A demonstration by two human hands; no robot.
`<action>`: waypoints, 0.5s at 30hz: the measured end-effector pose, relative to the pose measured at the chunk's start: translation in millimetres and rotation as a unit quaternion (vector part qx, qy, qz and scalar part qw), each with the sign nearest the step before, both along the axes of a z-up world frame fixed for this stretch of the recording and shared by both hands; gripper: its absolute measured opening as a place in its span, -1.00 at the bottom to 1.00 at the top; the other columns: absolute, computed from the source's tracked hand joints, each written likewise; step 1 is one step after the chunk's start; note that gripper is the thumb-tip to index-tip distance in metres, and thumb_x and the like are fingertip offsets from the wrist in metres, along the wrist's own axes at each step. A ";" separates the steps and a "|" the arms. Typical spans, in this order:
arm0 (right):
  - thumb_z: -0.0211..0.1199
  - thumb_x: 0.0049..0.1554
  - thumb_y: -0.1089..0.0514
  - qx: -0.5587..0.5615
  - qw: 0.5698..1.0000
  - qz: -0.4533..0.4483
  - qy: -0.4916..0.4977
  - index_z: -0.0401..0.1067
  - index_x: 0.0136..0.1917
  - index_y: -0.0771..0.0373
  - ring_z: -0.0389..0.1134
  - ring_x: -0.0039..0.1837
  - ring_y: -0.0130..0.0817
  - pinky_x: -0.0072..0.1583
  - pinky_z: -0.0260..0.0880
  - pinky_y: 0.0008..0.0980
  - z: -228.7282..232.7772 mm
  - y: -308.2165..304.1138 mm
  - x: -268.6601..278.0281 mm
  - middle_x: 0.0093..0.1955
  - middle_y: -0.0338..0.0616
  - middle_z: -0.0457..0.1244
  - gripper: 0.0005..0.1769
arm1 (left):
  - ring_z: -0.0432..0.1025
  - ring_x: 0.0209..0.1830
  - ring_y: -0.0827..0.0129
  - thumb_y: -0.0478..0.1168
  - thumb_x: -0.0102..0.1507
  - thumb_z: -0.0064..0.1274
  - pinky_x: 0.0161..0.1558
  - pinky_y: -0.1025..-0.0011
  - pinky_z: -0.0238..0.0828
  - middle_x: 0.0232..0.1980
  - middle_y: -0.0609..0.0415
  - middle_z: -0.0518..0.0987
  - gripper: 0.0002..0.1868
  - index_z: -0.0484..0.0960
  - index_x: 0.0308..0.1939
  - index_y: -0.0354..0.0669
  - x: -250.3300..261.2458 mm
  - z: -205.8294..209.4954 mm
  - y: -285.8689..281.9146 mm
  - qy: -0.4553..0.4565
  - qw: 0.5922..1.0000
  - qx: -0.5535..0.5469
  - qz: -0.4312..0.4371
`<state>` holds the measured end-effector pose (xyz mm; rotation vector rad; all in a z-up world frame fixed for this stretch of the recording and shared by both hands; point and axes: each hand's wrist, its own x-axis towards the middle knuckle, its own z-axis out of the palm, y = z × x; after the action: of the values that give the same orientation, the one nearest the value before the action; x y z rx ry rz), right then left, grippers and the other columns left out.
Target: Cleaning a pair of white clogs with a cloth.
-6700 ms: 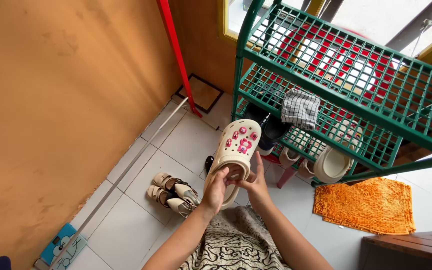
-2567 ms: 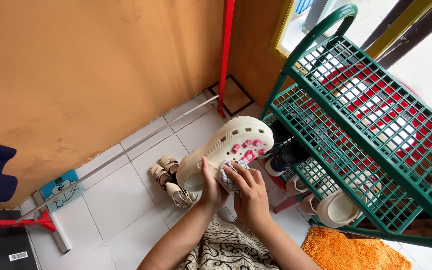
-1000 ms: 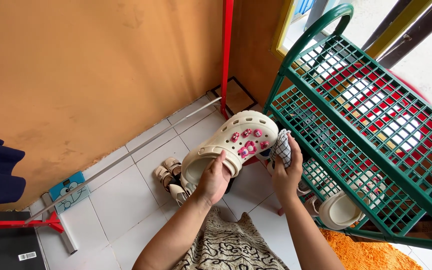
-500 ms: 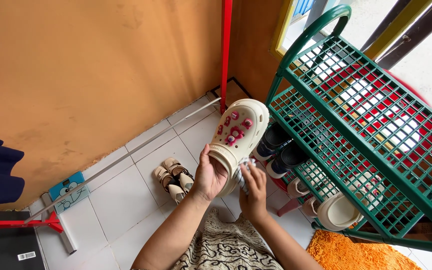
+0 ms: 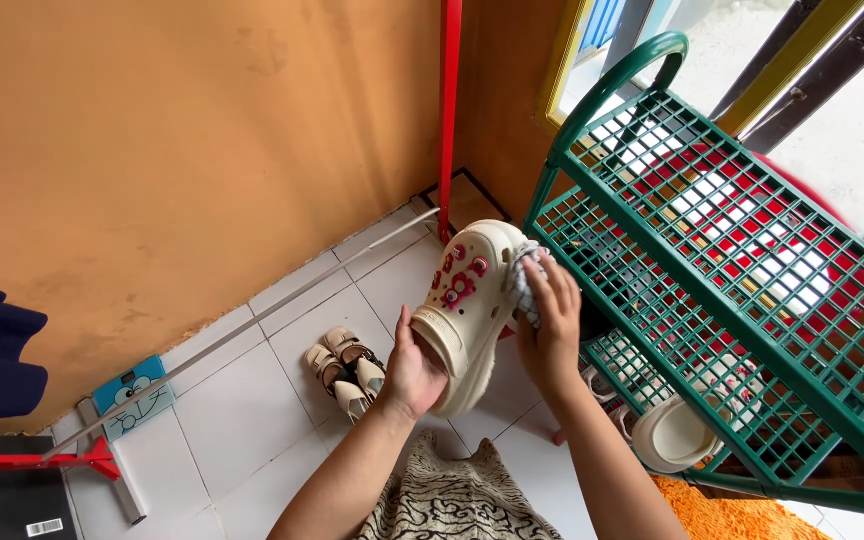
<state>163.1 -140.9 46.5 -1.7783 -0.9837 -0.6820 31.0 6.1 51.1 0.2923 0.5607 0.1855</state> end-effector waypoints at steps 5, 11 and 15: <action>0.10 -0.03 0.41 -0.038 0.998 0.036 0.032 0.39 0.45 0.14 0.25 0.29 0.22 0.30 0.25 0.10 -49.9 6.0 -29.0 0.42 0.11 0.22 -0.25 | 0.40 0.27 -0.04 0.35 0.26 -0.13 0.31 0.02 0.31 0.28 -0.28 0.49 -0.19 0.41 0.32 -0.22 0.2 20.1 2.8 0.003 0.992 0.123 -0.007; 0.03 -0.02 0.56 -0.114 0.982 0.134 0.066 0.34 0.44 0.13 0.18 0.31 0.10 0.33 0.33 0.10 -57.3 1.1 -98.6 0.49 0.02 0.18 -0.21 | 0.30 0.35 -0.04 0.17 0.26 -0.32 0.27 0.11 0.29 0.38 -0.31 0.41 -0.22 0.25 0.44 -0.26 1.7 12.4 21.8 -0.003 0.988 0.142 0.059; -0.16 -0.24 0.62 -0.144 0.962 0.219 0.072 0.34 0.44 0.13 0.17 0.25 0.12 0.24 0.36 0.04 -63.2 -11.1 -104.9 0.52 -0.05 0.15 0.00 | 0.30 0.39 0.05 0.11 0.30 -0.34 0.36 0.13 0.23 0.42 -0.23 0.41 -0.29 0.30 0.44 -0.22 3.8 15.8 26.9 0.049 0.987 0.118 0.103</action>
<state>58.2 -152.0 -16.7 -1.7378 -1.3690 -0.1323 34.8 33.0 66.9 0.4748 0.6672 0.4404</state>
